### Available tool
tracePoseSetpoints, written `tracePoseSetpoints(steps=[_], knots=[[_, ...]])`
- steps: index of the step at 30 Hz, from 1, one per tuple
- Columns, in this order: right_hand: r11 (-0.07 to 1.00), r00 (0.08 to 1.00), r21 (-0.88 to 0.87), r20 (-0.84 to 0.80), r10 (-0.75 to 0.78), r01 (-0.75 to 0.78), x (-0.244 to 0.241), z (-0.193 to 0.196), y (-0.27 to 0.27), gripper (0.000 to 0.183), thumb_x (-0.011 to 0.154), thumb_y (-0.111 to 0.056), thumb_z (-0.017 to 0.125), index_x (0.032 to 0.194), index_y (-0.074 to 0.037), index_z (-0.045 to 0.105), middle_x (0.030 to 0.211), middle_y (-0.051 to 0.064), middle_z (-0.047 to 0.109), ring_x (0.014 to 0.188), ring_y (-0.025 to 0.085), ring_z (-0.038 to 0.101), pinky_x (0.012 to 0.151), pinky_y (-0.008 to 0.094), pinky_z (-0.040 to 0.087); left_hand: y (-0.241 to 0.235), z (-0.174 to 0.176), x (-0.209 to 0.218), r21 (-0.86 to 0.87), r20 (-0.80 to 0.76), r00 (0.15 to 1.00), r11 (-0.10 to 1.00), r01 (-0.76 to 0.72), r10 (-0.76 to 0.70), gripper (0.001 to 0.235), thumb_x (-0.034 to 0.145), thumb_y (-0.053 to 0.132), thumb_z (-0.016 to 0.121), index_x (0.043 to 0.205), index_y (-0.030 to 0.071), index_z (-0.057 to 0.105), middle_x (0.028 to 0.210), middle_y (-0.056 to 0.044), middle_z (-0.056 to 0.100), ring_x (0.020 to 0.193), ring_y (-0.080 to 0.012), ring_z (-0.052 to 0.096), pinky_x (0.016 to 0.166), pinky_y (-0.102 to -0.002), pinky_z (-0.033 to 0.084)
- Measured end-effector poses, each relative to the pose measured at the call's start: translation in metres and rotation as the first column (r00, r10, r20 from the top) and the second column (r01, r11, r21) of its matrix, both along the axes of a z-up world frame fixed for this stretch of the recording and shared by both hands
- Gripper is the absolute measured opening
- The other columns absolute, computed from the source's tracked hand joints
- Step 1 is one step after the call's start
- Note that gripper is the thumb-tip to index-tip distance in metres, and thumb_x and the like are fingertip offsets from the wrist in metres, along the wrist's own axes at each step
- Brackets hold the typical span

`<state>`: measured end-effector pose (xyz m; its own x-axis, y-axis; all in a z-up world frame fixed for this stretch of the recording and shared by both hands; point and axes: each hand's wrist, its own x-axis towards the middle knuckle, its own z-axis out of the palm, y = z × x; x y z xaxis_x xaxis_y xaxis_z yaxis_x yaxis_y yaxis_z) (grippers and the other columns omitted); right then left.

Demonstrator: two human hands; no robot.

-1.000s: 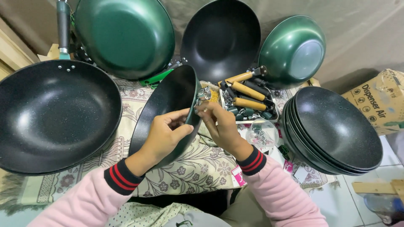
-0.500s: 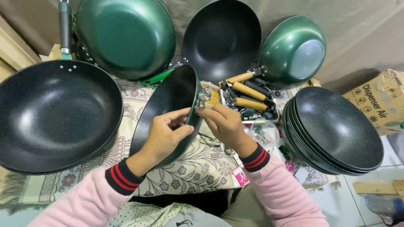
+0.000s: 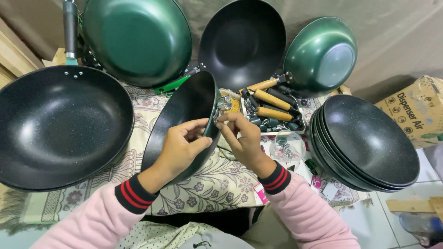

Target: The person assembles a frying pan by first attaching a metal bracket to the pan's rim using a screwdriver. They then insert a handle into the bracket and secure it with a screw. Finally, they attach a small green tag to the handle.

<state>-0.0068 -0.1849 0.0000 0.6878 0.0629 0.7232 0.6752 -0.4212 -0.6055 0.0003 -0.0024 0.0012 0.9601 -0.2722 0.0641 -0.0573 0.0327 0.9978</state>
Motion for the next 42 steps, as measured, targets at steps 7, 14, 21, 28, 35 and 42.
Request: tracePoseSetpoints(steps=[7, 14, 21, 28, 35, 42], knots=[[0.983, 0.985, -0.167, 0.161, -0.053, 0.08, -0.001, 0.021, -0.001, 0.015, 0.088, -0.002, 0.076, 0.102, -0.008, 0.074, 0.054, -0.001, 0.057, 0.041, 0.016, 0.051, 0.043, 0.026, 0.046, 0.0, 0.002, -0.003, 0.017, 0.021, 1.0, 1.0, -0.018, 0.018, 0.046, 0.075, 0.003, 0.074, 0.121, 0.002, 0.076, 0.088, -0.011, 0.079, 0.078, -0.0115, 0.066, 0.073, -0.028, 0.058], [0.929, 0.908, -0.333, 0.418, -0.009, 0.162, 0.0, 0.035, -0.003, 0.013, 0.094, -0.002, 0.069, 0.1, -0.009, 0.078, 0.065, 0.004, 0.059, 0.047, 0.023, 0.054, 0.048, 0.031, 0.05, 0.0, 0.003, -0.005, 0.031, 0.039, 0.999, 0.999, -0.023, 0.021, 0.046, 0.074, 0.002, 0.073, 0.12, 0.0, 0.076, 0.089, -0.015, 0.079, 0.076, -0.0161, 0.068, 0.071, -0.03, 0.058], [0.972, 0.959, -0.224, 0.284, -0.006, 0.073, 0.0, 0.028, -0.002, 0.012, 0.091, -0.002, 0.072, 0.1, -0.008, 0.077, 0.056, 0.0, 0.056, 0.043, 0.016, 0.05, 0.044, 0.026, 0.048, 0.001, 0.003, -0.003, 0.036, 0.043, 0.999, 0.999, -0.007, 0.005, 0.046, 0.074, 0.002, 0.072, 0.12, -0.001, 0.075, 0.089, -0.015, 0.079, 0.077, -0.0157, 0.068, 0.071, -0.031, 0.059], [0.983, 0.991, -0.177, 0.129, -0.015, 0.038, 0.0, 0.009, -0.003, 0.015, 0.093, -0.003, 0.069, 0.107, -0.008, 0.07, 0.054, 0.001, 0.056, 0.04, 0.018, 0.05, 0.042, 0.027, 0.046, -0.001, 0.005, -0.003, 0.044, 0.028, 1.0, 0.999, -0.012, 0.011, 0.048, 0.073, 0.003, 0.072, 0.12, 0.0, 0.075, 0.09, -0.015, 0.08, 0.078, -0.0157, 0.069, 0.073, -0.031, 0.059], [0.994, 1.0, -0.114, -0.024, -0.007, 0.004, -0.001, -0.004, -0.001, 0.009, 0.1, -0.008, 0.062, 0.108, -0.005, 0.06, 0.056, 0.006, 0.058, 0.042, 0.021, 0.053, 0.045, 0.03, 0.045, -0.002, 0.001, -0.004, 0.026, 0.023, 0.999, 0.999, -0.031, 0.03, 0.05, 0.072, 0.0, 0.071, 0.122, -0.001, 0.074, 0.09, -0.017, 0.079, 0.079, -0.0182, 0.07, 0.074, -0.033, 0.06], [0.996, 0.993, -0.085, -0.115, 0.011, -0.021, 0.0, -0.011, -0.001, 0.01, 0.102, -0.011, 0.058, 0.11, -0.006, 0.057, 0.057, 0.007, 0.06, 0.044, 0.021, 0.054, 0.046, 0.029, 0.045, -0.002, 0.003, -0.004, 0.013, 0.004, 0.999, 0.999, -0.036, 0.036, 0.05, 0.071, -0.002, 0.07, 0.121, -0.001, 0.075, 0.089, -0.017, 0.079, 0.079, -0.0183, 0.071, 0.074, -0.033, 0.06]])
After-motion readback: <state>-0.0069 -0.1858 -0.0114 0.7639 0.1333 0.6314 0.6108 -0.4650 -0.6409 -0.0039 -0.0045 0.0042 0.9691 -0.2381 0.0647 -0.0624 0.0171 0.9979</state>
